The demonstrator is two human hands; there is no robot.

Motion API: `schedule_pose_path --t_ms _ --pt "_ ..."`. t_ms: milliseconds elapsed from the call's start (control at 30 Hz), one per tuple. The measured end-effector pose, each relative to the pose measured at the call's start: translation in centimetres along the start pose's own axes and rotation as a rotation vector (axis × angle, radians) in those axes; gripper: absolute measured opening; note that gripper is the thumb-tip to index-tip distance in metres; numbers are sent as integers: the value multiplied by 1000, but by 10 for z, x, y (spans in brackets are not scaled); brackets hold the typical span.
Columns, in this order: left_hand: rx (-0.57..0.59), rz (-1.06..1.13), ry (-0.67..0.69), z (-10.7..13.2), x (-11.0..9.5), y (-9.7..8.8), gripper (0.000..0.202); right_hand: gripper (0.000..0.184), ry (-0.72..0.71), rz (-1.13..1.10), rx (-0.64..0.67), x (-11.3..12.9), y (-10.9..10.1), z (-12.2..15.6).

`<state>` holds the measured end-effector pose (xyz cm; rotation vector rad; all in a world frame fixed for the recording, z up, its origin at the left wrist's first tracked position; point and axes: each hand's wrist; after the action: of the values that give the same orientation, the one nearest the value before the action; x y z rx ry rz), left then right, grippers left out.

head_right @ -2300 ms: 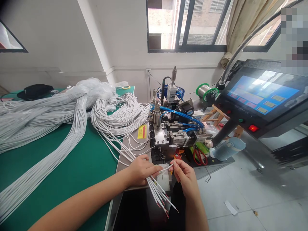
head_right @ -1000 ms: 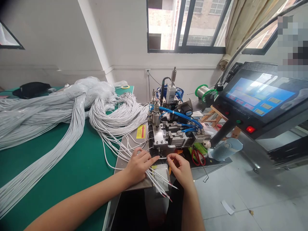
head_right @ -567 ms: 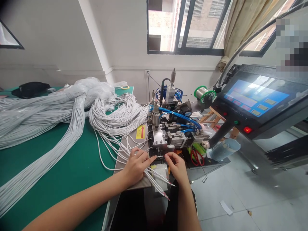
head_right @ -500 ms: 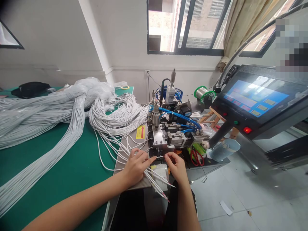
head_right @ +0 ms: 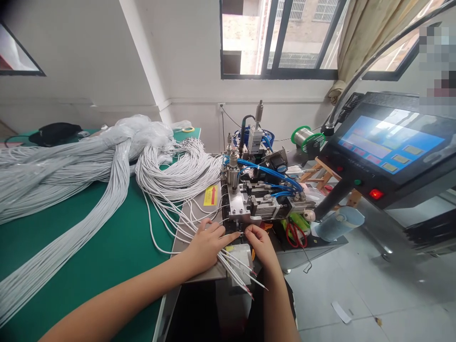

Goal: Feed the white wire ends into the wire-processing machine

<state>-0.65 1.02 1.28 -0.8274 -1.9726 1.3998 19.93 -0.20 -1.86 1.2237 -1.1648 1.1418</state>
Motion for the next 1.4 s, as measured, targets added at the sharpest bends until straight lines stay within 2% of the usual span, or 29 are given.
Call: schedule_pose_path --t_ms 167,300,467,600,733,900,1067,1200,1400 --pt "117 -43 5 -6 -2 -12 57 31 107 -117 -18 -7 0 -2" --pt "123 -75 1 -8 -3 -13 57 33 133 -187 -24 -17 -2 -4" --pt "-11 -20 -8 0 1 -3 52 39 88 -185 -39 -18 -1 2" --pt "-160 -32 -9 7 4 4 38 40 23 -38 -114 -11 -6 17" --pt "-182 -23 -8 9 4 5 38 40 -13 103 -160 3 -20 39" --pt "-153 -19 -33 8 2 2 39 35 -31 326 -8 32 -33 68" --pt "-156 -61 -182 6 -2 2 42 29 23 497 186 55 -27 87" --pt "-261 -31 -175 7 -3 7 37 28 -19 569 189 56 -18 89" --pt "-544 10 104 9 -2 3 33 33 -124 477 4 48 -18 73"
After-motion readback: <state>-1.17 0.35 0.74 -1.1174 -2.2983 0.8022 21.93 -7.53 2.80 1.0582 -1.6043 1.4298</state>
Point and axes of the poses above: each hand's wrist, its own z-axis away from the middle knuckle, its own y-axis out of the palm, x = y × z, and after that the axes turned 6 degrees about -z, right-handed
